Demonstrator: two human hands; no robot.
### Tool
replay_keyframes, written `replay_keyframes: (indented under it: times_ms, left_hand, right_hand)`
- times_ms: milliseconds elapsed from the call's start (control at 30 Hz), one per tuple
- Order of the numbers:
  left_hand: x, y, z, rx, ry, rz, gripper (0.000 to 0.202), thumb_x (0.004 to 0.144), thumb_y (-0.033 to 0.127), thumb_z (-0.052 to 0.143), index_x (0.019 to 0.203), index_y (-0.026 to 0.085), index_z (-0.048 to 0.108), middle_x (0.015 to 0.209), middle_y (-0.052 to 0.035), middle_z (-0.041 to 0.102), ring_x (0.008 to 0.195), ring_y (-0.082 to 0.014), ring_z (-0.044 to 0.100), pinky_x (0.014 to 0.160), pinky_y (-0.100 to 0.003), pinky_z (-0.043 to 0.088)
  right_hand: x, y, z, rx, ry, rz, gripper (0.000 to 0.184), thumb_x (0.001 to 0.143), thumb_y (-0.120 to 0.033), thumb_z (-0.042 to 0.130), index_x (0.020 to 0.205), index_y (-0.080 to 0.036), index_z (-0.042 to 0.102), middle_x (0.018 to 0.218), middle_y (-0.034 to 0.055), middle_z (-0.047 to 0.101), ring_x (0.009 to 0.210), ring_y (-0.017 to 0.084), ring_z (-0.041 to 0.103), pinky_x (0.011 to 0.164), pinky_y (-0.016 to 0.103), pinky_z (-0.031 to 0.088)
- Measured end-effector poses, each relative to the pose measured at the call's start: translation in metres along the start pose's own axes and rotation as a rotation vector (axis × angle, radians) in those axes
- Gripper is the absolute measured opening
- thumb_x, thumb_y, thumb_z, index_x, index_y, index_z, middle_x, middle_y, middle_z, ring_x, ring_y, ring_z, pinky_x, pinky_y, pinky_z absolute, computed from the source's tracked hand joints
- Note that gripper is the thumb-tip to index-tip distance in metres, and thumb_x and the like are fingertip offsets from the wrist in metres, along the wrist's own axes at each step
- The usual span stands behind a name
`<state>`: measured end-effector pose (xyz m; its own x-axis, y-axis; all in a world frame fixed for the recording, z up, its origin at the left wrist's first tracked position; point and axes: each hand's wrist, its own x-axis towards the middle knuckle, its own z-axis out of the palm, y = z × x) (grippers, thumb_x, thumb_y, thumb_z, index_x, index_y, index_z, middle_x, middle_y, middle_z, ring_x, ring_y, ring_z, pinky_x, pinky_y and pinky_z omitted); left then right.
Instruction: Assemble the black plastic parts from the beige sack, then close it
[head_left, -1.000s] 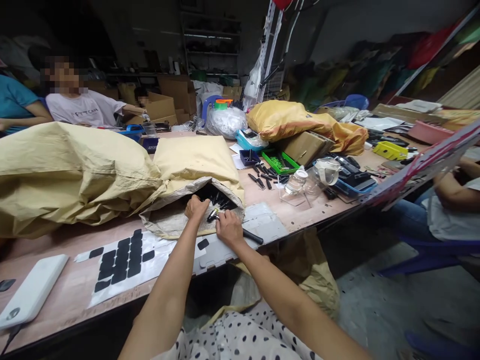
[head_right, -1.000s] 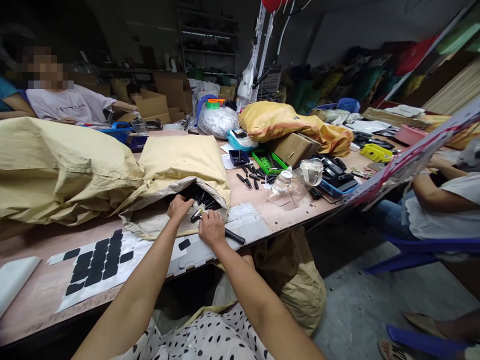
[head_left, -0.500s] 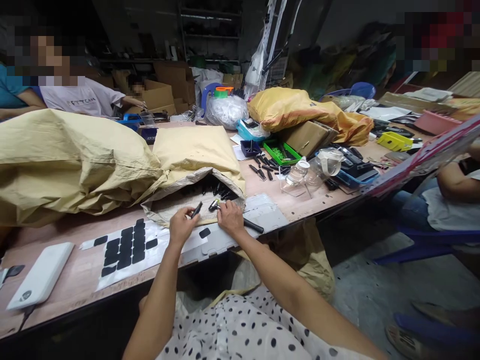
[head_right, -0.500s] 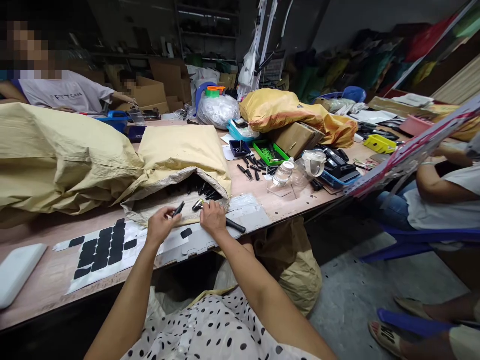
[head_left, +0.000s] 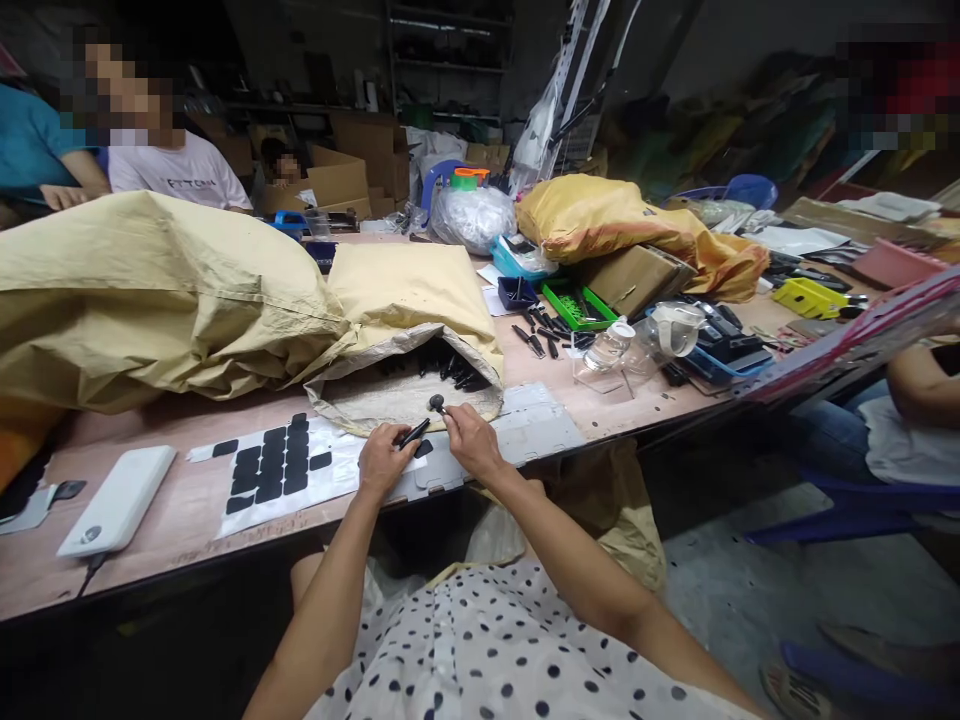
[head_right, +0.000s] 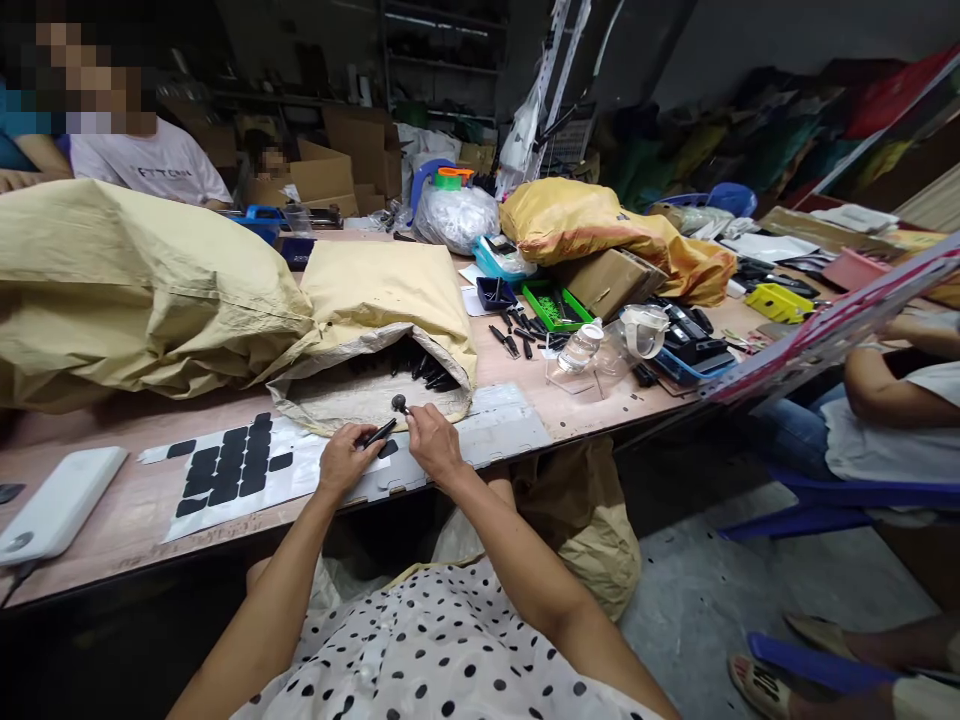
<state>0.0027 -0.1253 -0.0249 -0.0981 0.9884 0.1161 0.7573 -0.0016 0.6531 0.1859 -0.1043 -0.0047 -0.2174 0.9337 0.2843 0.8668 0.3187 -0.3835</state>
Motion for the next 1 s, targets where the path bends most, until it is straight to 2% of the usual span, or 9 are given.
replay_keyframes:
  times_ms: [267, 433, 567, 700, 833, 1000]
  left_hand:
    - [0.000, -0.008, 0.007, -0.032, 0.059, 0.074, 0.007, 0.080, 0.028, 0.072, 0.087, 0.026, 0.072, 0.085, -0.0004, 0.068, 0.085, -0.0194, 0.062, 0.079, -0.030, 0.049]
    - [0.002, -0.013, 0.012, -0.042, 0.098, 0.088, 0.007, 0.080, 0.030, 0.072, 0.087, 0.026, 0.074, 0.083, -0.0009, 0.067, 0.084, -0.0195, 0.061, 0.077, -0.030, 0.049]
    - [0.002, -0.014, 0.012, -0.045, 0.090, 0.091, 0.007, 0.079, 0.029, 0.072, 0.085, 0.026, 0.074, 0.081, -0.0006, 0.065, 0.083, -0.0195, 0.061, 0.075, -0.030, 0.048]
    - [0.002, -0.014, 0.011, -0.041, 0.079, 0.113, 0.004, 0.079, 0.025, 0.069, 0.082, 0.025, 0.073, 0.079, -0.0005, 0.065, 0.081, -0.0192, 0.061, 0.074, -0.030, 0.048]
    - [0.000, -0.012, 0.011, -0.054, 0.110, 0.124, 0.009, 0.076, 0.024, 0.071, 0.085, 0.024, 0.073, 0.082, -0.0009, 0.068, 0.083, -0.0195, 0.063, 0.079, -0.031, 0.050]
    - [0.000, -0.010, 0.012, -0.045, 0.125, 0.130, 0.014, 0.073, 0.021, 0.072, 0.086, 0.024, 0.072, 0.083, -0.0011, 0.070, 0.084, -0.0201, 0.064, 0.082, -0.032, 0.052]
  right_hand:
    - [-0.015, -0.014, 0.000, 0.057, 0.010, -0.153, 0.030, 0.102, -0.025, 0.044, 0.118, -0.021, 0.068, 0.096, 0.0071, 0.067, 0.090, 0.018, 0.063, 0.078, 0.025, 0.050]
    - [-0.017, -0.013, 0.001, 0.010, -0.045, -0.148, 0.025, 0.101, -0.024, 0.047, 0.112, -0.022, 0.070, 0.095, 0.0067, 0.066, 0.088, 0.018, 0.063, 0.074, 0.024, 0.049]
    - [-0.019, -0.019, -0.003, 0.017, -0.022, -0.193, 0.028, 0.102, -0.025, 0.045, 0.118, -0.022, 0.068, 0.098, 0.0066, 0.066, 0.092, 0.017, 0.063, 0.078, 0.024, 0.049]
    - [-0.021, -0.023, -0.002, 0.005, -0.088, -0.248, 0.024, 0.101, -0.024, 0.049, 0.113, -0.023, 0.069, 0.096, 0.0054, 0.066, 0.091, 0.017, 0.062, 0.076, 0.023, 0.047]
    - [-0.014, -0.017, 0.000, -0.030, -0.070, -0.188, 0.025, 0.102, -0.025, 0.047, 0.114, -0.024, 0.069, 0.095, 0.0048, 0.066, 0.089, 0.017, 0.061, 0.075, 0.024, 0.046]
    - [0.010, 0.005, -0.002, -0.127, -0.019, -0.113, 0.028, 0.102, -0.024, 0.044, 0.113, -0.023, 0.070, 0.100, 0.0077, 0.065, 0.093, 0.020, 0.059, 0.079, 0.027, 0.044]
